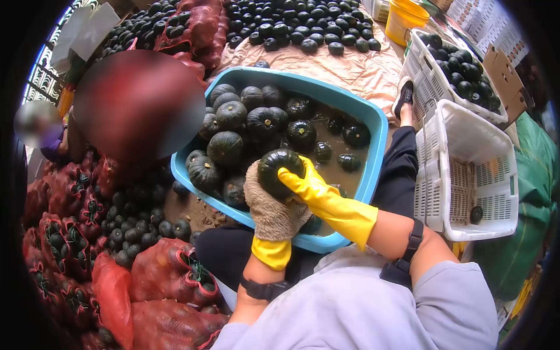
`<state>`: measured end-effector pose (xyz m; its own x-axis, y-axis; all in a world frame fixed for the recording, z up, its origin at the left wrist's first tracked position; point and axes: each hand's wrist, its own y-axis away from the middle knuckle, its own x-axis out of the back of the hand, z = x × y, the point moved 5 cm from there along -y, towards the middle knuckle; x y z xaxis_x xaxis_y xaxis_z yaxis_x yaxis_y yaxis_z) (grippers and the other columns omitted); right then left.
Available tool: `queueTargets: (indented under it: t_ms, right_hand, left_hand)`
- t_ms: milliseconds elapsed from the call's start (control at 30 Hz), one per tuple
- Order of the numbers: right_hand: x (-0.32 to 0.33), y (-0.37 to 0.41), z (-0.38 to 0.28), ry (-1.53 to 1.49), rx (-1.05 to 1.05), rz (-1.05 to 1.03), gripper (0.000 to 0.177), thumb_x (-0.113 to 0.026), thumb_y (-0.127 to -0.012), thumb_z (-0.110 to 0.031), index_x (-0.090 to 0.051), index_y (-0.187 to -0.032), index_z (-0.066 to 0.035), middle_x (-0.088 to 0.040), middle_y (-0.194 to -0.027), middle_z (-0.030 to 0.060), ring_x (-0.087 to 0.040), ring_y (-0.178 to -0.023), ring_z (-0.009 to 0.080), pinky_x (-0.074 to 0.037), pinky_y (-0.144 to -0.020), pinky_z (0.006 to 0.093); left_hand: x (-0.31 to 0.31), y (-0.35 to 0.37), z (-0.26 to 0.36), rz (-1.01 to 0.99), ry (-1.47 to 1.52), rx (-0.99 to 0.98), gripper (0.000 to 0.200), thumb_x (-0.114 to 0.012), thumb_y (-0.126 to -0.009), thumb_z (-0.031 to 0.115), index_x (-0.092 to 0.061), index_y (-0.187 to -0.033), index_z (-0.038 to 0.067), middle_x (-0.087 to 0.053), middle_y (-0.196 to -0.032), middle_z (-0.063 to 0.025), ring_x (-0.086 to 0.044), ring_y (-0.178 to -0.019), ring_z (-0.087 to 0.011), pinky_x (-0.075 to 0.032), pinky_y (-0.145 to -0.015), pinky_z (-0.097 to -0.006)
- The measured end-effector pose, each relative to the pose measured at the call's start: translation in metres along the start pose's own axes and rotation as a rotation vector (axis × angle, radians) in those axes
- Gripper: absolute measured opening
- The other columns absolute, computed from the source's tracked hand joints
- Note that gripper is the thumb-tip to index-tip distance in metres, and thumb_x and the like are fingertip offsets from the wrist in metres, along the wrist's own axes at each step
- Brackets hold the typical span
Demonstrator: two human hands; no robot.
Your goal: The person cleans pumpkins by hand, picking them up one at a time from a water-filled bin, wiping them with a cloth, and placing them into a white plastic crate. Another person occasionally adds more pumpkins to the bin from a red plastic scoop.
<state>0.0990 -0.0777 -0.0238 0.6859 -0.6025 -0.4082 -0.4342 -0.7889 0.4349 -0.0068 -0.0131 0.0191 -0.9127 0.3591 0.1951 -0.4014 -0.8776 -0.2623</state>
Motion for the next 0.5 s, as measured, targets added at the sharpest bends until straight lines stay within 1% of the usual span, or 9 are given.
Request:
queueTargets:
  t_ms: [100,167,233,267,300,367,400,433,500]
  right_hand:
    - [0.004,0.003,-0.044,0.778,0.41,-0.252,0.087,-0.089,-0.085,-0.021,-0.045,-0.16,-0.014,-0.061,-0.144,0.014,-0.061,-0.131,0.027,-0.052,-0.11,0.0379]
    - [-0.006,0.021,-0.056,1.183,0.334,-0.294,0.087,-0.088,-0.082,-0.017,-0.047,-0.159,-0.014,-0.063,-0.141,0.0141,-0.062,-0.128,0.0238,-0.049,-0.111,0.0396]
    - [-0.004,0.025,-0.053,0.659,0.04,-0.306,0.077,-0.085,-0.088,-0.022,-0.05,-0.156,-0.015,-0.064,-0.138,0.0105,-0.06,-0.128,0.021,-0.049,-0.11,0.0388]
    - [-0.01,0.013,-0.041,0.36,0.066,-0.359,0.068,-0.083,-0.093,-0.03,-0.052,-0.151,-0.013,-0.064,-0.136,0.0077,-0.059,-0.128,0.0195,-0.05,-0.109,0.0392]
    - [-0.008,0.014,-0.02,0.044,-0.045,-0.203,0.067,-0.083,-0.095,-0.035,-0.053,-0.149,-0.01,-0.064,-0.134,0.0078,-0.059,-0.128,0.0188,-0.05,-0.11,0.0399]
    - [0.007,-0.009,0.007,0.125,0.192,0.038,0.068,-0.084,-0.095,-0.034,-0.052,-0.149,-0.009,-0.064,-0.134,0.0083,-0.059,-0.127,0.0191,-0.05,-0.109,0.0413]
    - [0.015,-0.021,0.006,0.269,0.422,-0.108,0.074,-0.089,-0.09,-0.026,-0.049,-0.15,-0.007,-0.063,-0.139,0.0128,-0.06,-0.13,0.0273,-0.052,-0.109,0.0442]
    - [0.004,-0.002,-0.036,0.746,0.461,-0.129,0.075,-0.091,-0.084,-0.018,-0.053,-0.148,-0.007,-0.062,-0.14,0.0177,-0.063,-0.127,0.0305,-0.051,-0.108,0.0429]
    - [-0.007,0.025,-0.053,1.004,0.633,-0.271,0.075,-0.09,-0.081,-0.014,-0.055,-0.147,-0.006,-0.064,-0.136,0.0204,-0.064,-0.125,0.0329,-0.051,-0.108,0.0419]
  left_hand:
    - [0.012,0.005,0.008,-0.044,-0.245,-0.216,0.085,-0.099,-0.057,0.029,-0.06,-0.13,0.008,-0.069,-0.117,-0.0145,-0.068,-0.109,-0.0378,-0.053,-0.099,-0.0473]
    - [0.022,0.003,0.012,-0.108,-0.27,-0.348,0.096,-0.101,-0.053,0.035,-0.057,-0.133,0.008,-0.066,-0.119,-0.0139,-0.069,-0.109,-0.0339,-0.054,-0.1,-0.0447]
    - [0.019,0.001,0.013,-0.238,-0.261,-0.235,0.099,-0.103,-0.054,0.035,-0.055,-0.136,0.007,-0.065,-0.123,-0.0132,-0.067,-0.115,-0.0317,-0.052,-0.106,-0.0426]
    - [0.018,0.002,0.015,-0.184,-0.228,-0.2,0.092,-0.101,-0.058,0.032,-0.057,-0.135,0.007,-0.067,-0.121,-0.0138,-0.068,-0.113,-0.0329,-0.053,-0.104,-0.0425]
    - [0.012,0.002,0.018,-0.13,-0.197,-0.169,0.085,-0.099,-0.061,0.029,-0.059,-0.133,0.007,-0.069,-0.118,-0.0144,-0.07,-0.111,-0.0341,-0.054,-0.102,-0.0424]
    - [-0.002,-0.001,0.021,-0.03,-0.136,-0.117,0.072,-0.095,-0.069,0.023,-0.063,-0.131,0.006,-0.073,-0.114,-0.0155,-0.073,-0.106,-0.0365,-0.057,-0.098,-0.0423]
    - [0.001,0.0,0.023,-0.031,-0.113,-0.124,0.067,-0.094,-0.07,0.02,-0.064,-0.128,0.006,-0.074,-0.114,-0.0163,-0.073,-0.106,-0.0369,-0.057,-0.097,-0.0423]
    - [0.004,0.001,0.025,-0.032,-0.09,-0.132,0.062,-0.093,-0.072,0.018,-0.065,-0.126,0.006,-0.074,-0.114,-0.0171,-0.074,-0.106,-0.0373,-0.057,-0.097,-0.0424]
    - [0.015,0.002,0.036,-0.084,-0.086,-0.219,0.063,-0.093,-0.07,0.014,-0.062,-0.124,0.004,-0.073,-0.12,-0.0179,-0.072,-0.112,-0.0357,-0.055,-0.101,-0.0423]
